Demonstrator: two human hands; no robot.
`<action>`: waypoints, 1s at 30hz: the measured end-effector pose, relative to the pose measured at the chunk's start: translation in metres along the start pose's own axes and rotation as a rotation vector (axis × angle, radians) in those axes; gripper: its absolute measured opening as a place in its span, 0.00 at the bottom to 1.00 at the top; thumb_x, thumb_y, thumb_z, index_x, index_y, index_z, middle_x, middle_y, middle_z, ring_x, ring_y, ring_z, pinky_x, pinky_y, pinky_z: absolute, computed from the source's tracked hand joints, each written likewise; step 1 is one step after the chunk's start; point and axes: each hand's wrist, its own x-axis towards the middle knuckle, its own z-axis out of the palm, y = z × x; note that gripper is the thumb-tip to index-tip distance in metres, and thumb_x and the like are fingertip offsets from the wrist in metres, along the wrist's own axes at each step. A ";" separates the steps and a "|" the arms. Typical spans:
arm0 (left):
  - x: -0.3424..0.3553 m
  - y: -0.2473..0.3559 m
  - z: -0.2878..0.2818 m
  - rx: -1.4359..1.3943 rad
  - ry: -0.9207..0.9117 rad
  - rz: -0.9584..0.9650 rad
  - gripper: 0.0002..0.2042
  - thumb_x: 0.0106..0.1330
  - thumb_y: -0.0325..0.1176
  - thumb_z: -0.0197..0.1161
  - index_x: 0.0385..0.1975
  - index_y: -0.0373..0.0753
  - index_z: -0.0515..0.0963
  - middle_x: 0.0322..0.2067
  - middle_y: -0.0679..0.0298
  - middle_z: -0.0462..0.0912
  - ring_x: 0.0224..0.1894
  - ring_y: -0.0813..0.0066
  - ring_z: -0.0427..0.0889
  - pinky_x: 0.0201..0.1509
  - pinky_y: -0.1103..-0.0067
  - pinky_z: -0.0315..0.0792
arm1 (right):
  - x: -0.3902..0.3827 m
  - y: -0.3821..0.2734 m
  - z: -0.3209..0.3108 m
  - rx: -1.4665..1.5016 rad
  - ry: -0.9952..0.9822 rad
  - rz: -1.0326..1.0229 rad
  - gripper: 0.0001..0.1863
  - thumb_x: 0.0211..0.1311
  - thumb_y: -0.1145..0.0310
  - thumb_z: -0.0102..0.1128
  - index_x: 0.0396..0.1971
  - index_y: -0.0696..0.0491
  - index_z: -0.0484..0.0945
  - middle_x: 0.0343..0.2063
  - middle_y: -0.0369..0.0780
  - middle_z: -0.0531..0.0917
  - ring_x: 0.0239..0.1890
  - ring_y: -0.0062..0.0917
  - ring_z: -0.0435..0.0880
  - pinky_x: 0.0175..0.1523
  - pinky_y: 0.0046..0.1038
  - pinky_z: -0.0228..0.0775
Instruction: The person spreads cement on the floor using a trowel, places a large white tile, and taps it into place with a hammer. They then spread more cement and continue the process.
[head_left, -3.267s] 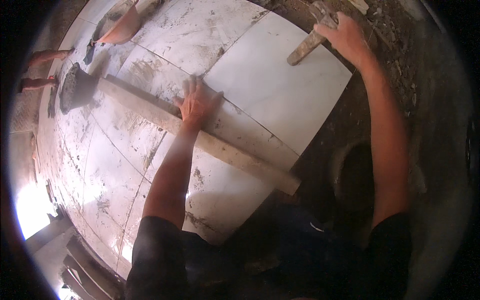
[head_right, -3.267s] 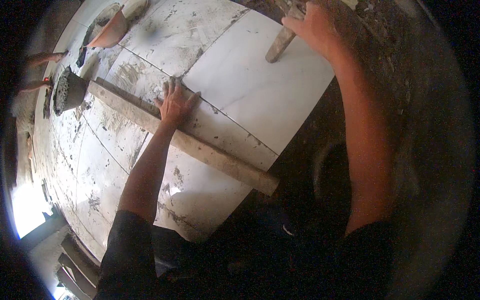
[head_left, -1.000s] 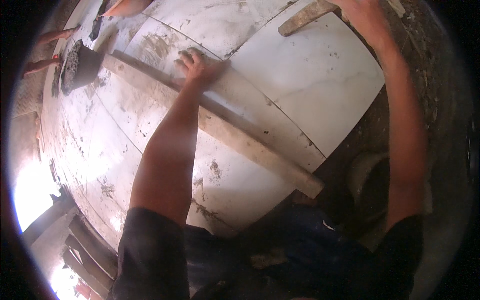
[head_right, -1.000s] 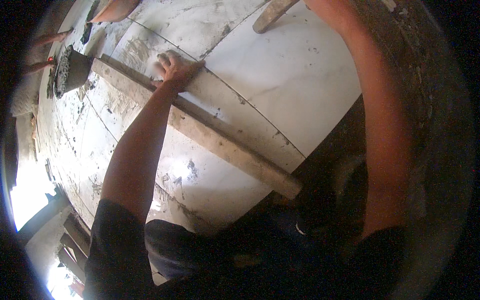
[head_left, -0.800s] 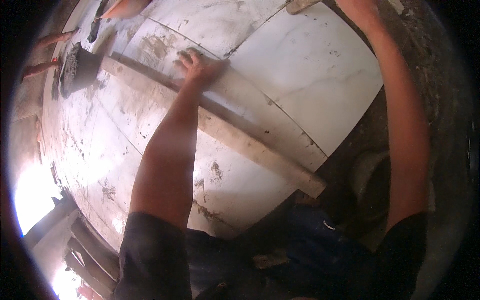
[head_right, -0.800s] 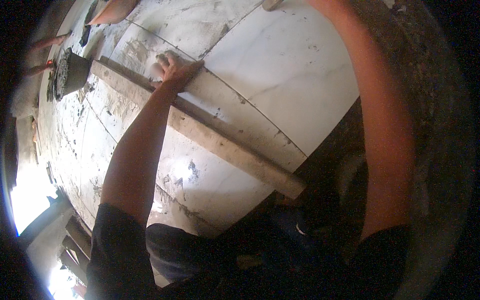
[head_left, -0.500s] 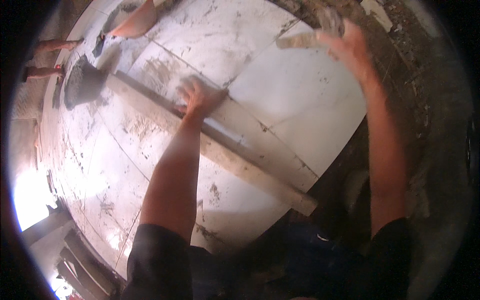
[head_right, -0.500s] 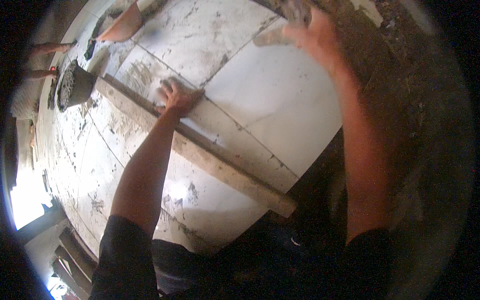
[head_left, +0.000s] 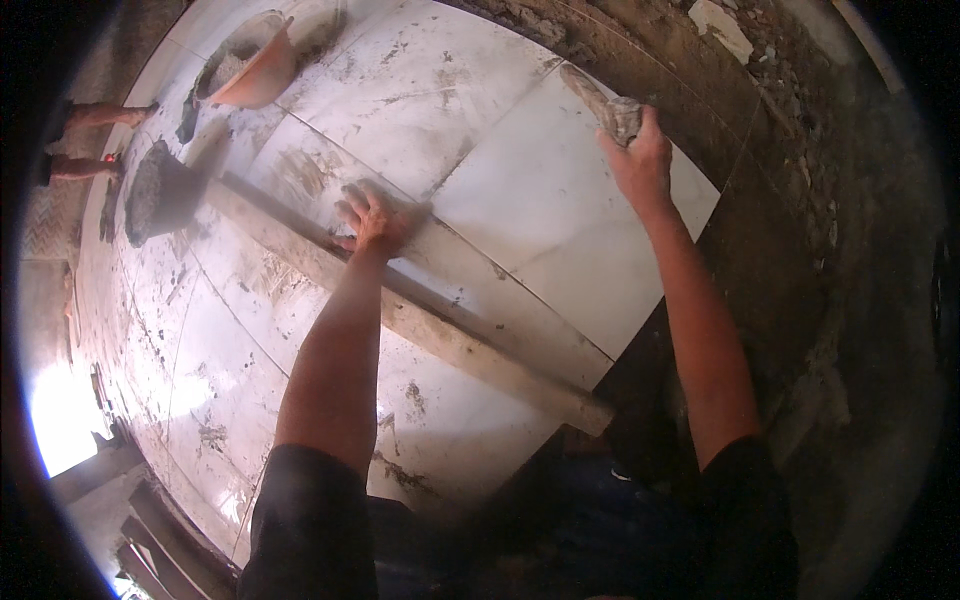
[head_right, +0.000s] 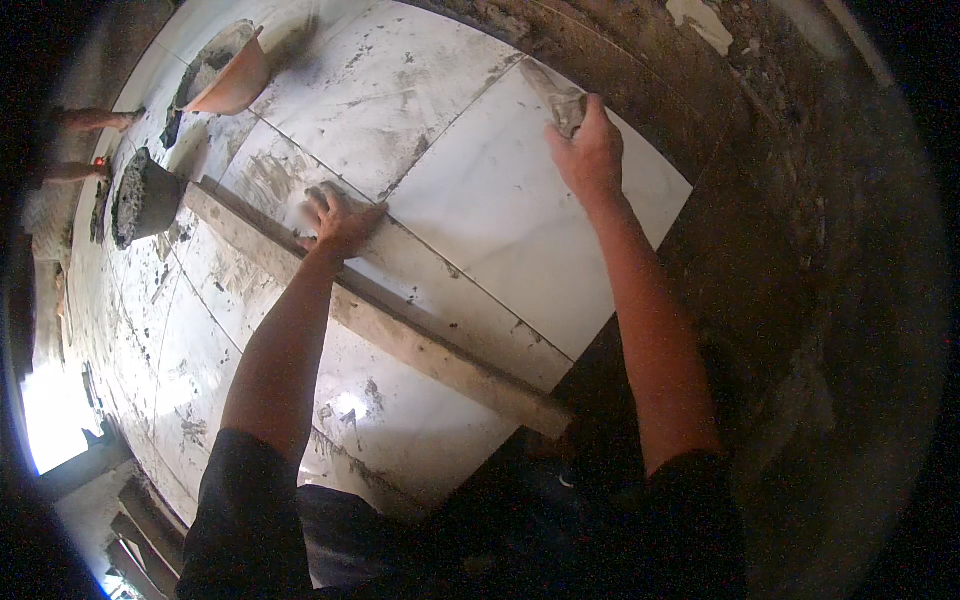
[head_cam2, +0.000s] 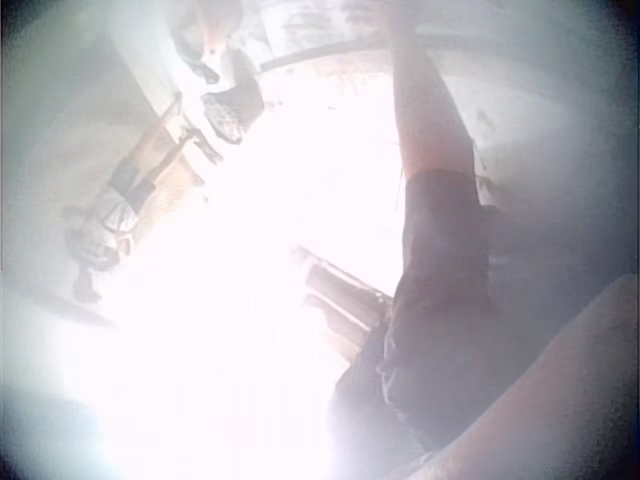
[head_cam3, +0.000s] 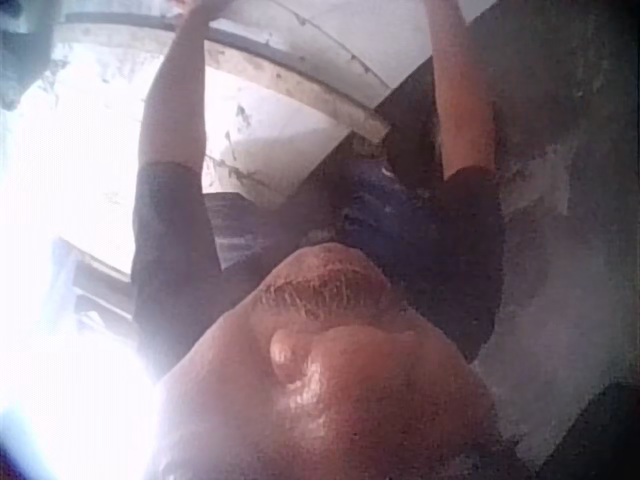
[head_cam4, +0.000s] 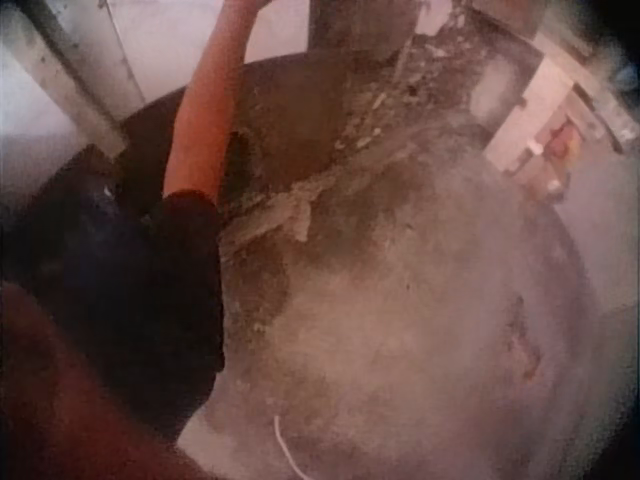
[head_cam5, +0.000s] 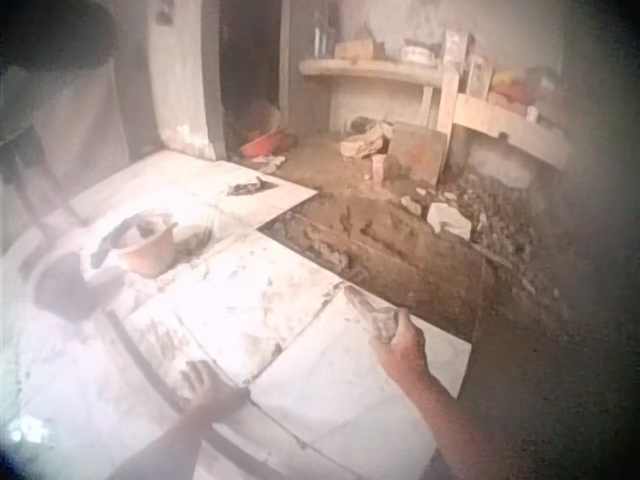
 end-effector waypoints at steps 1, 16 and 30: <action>-0.001 0.001 -0.001 -0.008 0.006 0.006 0.63 0.44 0.71 0.64 0.72 0.46 0.33 0.72 0.54 0.23 0.73 0.51 0.21 0.69 0.44 0.25 | 0.000 -0.001 0.000 -0.049 -0.050 -0.016 0.25 0.48 0.62 0.68 0.43 0.60 0.70 0.33 0.52 0.81 0.39 0.48 0.82 0.45 0.41 0.73; 0.003 0.003 0.004 0.044 0.016 -0.020 0.63 0.44 0.71 0.63 0.72 0.46 0.32 0.72 0.53 0.23 0.73 0.50 0.20 0.68 0.42 0.25 | -0.003 -0.063 -0.063 0.305 -0.188 0.447 0.20 0.47 0.64 0.67 0.37 0.59 0.74 0.26 0.40 0.80 0.22 0.22 0.81 0.24 0.23 0.76; 0.007 0.002 0.008 0.053 0.046 0.002 0.61 0.45 0.74 0.60 0.72 0.47 0.33 0.72 0.56 0.25 0.73 0.51 0.22 0.68 0.41 0.28 | -0.001 -0.081 -0.083 0.333 -0.349 0.386 0.19 0.48 0.60 0.67 0.37 0.54 0.74 0.26 0.35 0.78 0.21 0.18 0.76 0.23 0.22 0.70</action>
